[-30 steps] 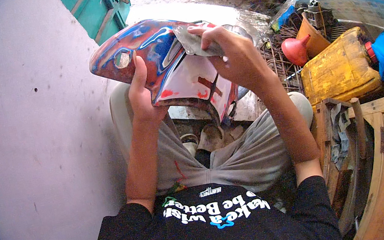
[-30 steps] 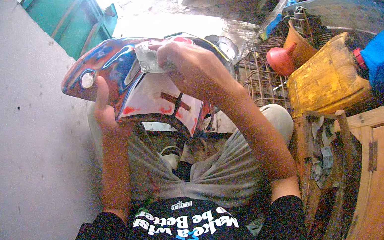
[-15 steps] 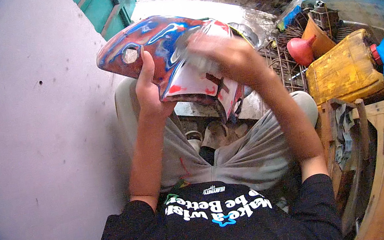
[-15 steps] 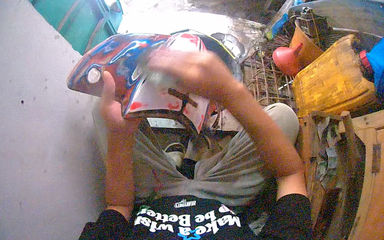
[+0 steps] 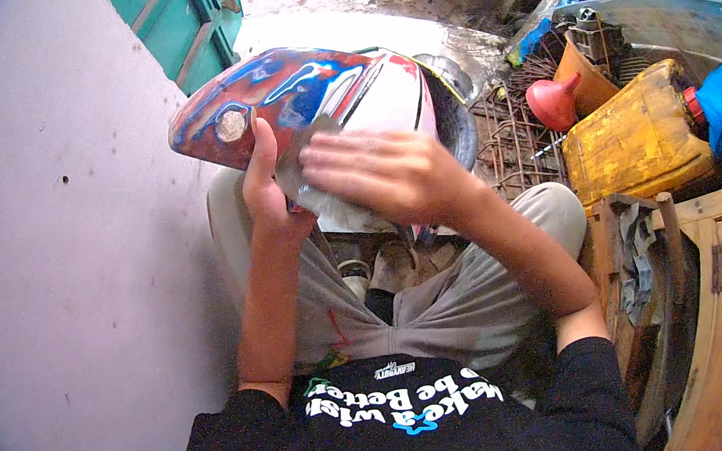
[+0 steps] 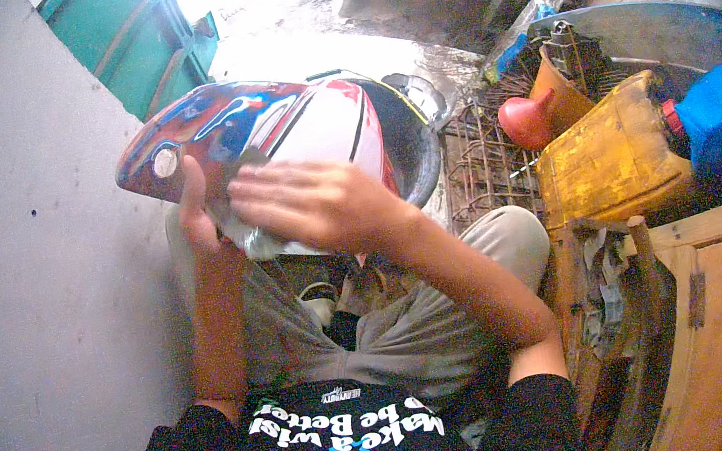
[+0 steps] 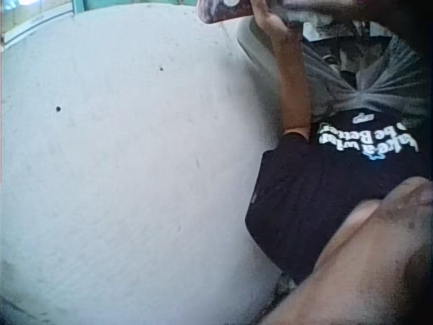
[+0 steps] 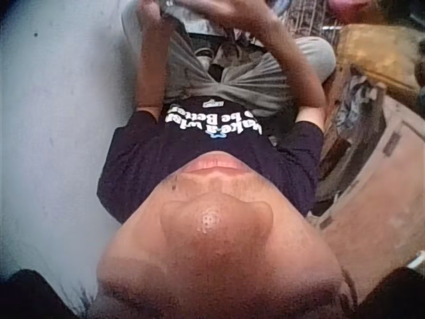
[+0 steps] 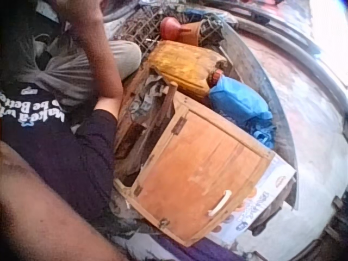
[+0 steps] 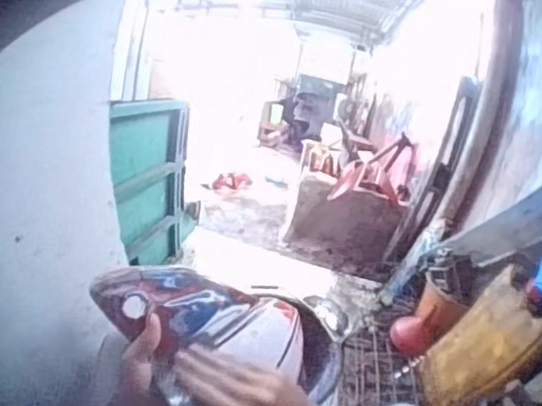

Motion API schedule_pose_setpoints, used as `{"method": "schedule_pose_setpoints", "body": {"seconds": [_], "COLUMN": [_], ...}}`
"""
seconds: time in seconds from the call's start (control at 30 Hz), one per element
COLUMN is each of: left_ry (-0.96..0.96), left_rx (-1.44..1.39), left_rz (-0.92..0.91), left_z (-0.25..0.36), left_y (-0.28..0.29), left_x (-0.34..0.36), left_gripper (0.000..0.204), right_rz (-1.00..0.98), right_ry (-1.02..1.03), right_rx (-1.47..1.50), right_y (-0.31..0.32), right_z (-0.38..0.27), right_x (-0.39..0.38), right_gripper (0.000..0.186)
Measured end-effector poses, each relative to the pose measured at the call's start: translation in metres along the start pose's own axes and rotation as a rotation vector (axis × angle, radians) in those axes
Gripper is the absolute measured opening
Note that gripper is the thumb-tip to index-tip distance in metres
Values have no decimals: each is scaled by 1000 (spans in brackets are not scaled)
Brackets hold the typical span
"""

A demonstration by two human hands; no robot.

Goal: The person sands a motorcycle fairing by hand with a piece of sandpaper, moving it back and forth over the surface while holding the part.

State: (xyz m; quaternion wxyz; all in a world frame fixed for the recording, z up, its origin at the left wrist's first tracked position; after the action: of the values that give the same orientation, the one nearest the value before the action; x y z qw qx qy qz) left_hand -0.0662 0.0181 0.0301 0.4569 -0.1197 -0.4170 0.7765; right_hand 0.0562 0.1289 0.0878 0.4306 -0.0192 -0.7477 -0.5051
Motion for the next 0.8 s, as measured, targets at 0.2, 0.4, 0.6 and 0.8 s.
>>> {"method": "schedule_pose_setpoints", "body": {"seconds": [0.2, 0.4, 0.6, 0.8], "left_ry": [25, -218, -96, -21], "left_rx": [51, 603, 121, 45], "left_rz": [97, 61, 72, 150], "left_z": [-2, 7, -1, 1], "left_y": [-21, -25, -11, -24], "left_x": [2, -5, 1, 1], "left_gripper": [62, 59, 57, 56], "right_rz": [106, 77, -1, 116], "right_ry": [-261, -282, -15, -276], "right_rx": [-188, -72, 33, -161], "right_y": [27, 21, 2, 26], "right_z": [62, 50, 0, 67], "right_x": [-27, -24, 4, -29], "right_gripper": [39, 41, 39, 37]}}
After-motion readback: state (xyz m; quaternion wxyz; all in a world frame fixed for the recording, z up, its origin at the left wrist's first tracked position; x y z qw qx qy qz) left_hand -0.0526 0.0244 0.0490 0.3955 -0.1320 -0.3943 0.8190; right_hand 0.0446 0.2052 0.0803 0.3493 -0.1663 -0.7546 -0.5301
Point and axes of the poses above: each hand's wrist, its own x-axis towards the middle knuckle, its own y-axis out of the back of the hand, z = x × y, the point moved 3 cm from there along x, towards the middle knuckle, and after that the axes turned 13 degrees about x, right-handed, at the moved point
